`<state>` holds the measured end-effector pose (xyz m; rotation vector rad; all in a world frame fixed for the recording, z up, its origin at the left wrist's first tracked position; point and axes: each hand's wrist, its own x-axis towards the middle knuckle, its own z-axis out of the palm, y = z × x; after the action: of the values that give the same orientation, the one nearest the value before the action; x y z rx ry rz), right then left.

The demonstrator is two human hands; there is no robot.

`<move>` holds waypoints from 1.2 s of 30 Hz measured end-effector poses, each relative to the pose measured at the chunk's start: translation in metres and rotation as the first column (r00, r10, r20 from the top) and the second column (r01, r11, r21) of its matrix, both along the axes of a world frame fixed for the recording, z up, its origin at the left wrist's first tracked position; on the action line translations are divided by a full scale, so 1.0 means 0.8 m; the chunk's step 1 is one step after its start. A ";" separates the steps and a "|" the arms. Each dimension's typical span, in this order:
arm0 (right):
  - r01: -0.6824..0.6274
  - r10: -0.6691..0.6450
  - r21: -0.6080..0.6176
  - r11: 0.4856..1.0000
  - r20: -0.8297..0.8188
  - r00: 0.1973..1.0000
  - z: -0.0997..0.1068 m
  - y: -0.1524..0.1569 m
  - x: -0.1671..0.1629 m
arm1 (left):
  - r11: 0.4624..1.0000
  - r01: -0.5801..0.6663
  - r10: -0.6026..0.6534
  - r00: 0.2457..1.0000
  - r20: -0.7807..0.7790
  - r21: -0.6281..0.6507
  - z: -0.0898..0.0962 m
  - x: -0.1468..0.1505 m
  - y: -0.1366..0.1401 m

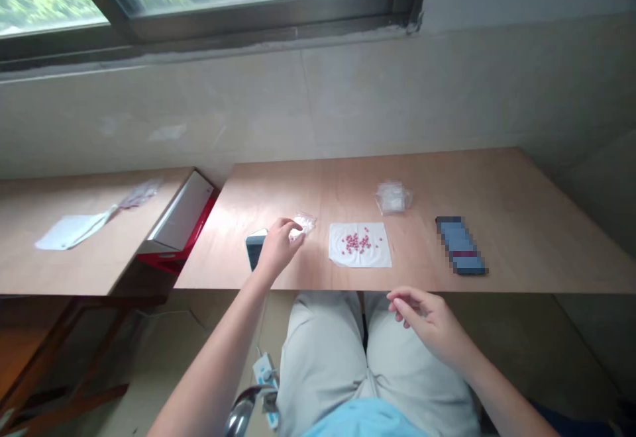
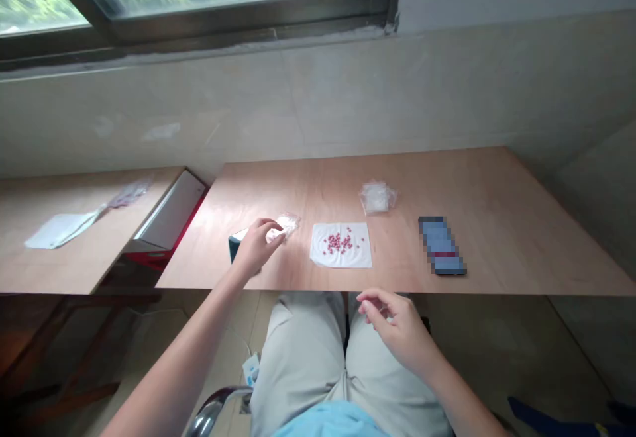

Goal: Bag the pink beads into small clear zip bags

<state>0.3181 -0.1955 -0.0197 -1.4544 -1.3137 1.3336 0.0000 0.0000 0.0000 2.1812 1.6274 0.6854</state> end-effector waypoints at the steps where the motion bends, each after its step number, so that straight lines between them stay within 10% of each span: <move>1: -0.012 0.012 0.007 1.000 0.014 1.000 0.001 0.002 -0.003 | 1.000 -0.020 0.020 0.997 -0.070 -0.002 -0.017 -0.004 0.013; 6: -0.035 0.032 0.054 0.998 0.053 0.998 0.010 0.011 -0.011 | 0.990 -0.124 0.109 0.972 -0.211 -0.061 -0.064 -0.010 0.048; 16: -0.059 0.058 0.019 0.998 0.035 0.998 -0.004 0.022 -0.013 | 0.992 -0.089 0.094 0.994 0.061 -0.087 -0.081 -0.026 0.054; 24: -0.040 0.040 -0.013 0.999 -0.009 0.999 -0.005 0.028 -0.019 | 0.978 -0.199 0.211 0.920 0.331 -0.068 -0.045 -0.012 0.044; 28: -0.002 -0.003 -0.056 0.998 -0.094 0.996 -0.016 0.034 -0.016 | 0.971 -0.080 0.209 0.738 0.642 -0.225 -0.010 0.016 0.015; 32: 0.057 -0.073 -0.093 0.994 -0.174 0.982 -0.035 0.043 -0.013 | 0.843 0.246 0.312 0.500 0.808 -0.478 0.008 0.057 -0.040; 36: 0.034 -0.055 -0.081 0.996 -0.263 0.963 -0.044 0.052 -0.011 | 0.671 0.416 0.361 0.541 0.760 -0.614 0.005 0.094 -0.095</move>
<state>0.3091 -0.1542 -0.0548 -1.2943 -1.0617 1.5036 0.0753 -0.0762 0.0040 0.9373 0.9935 0.7070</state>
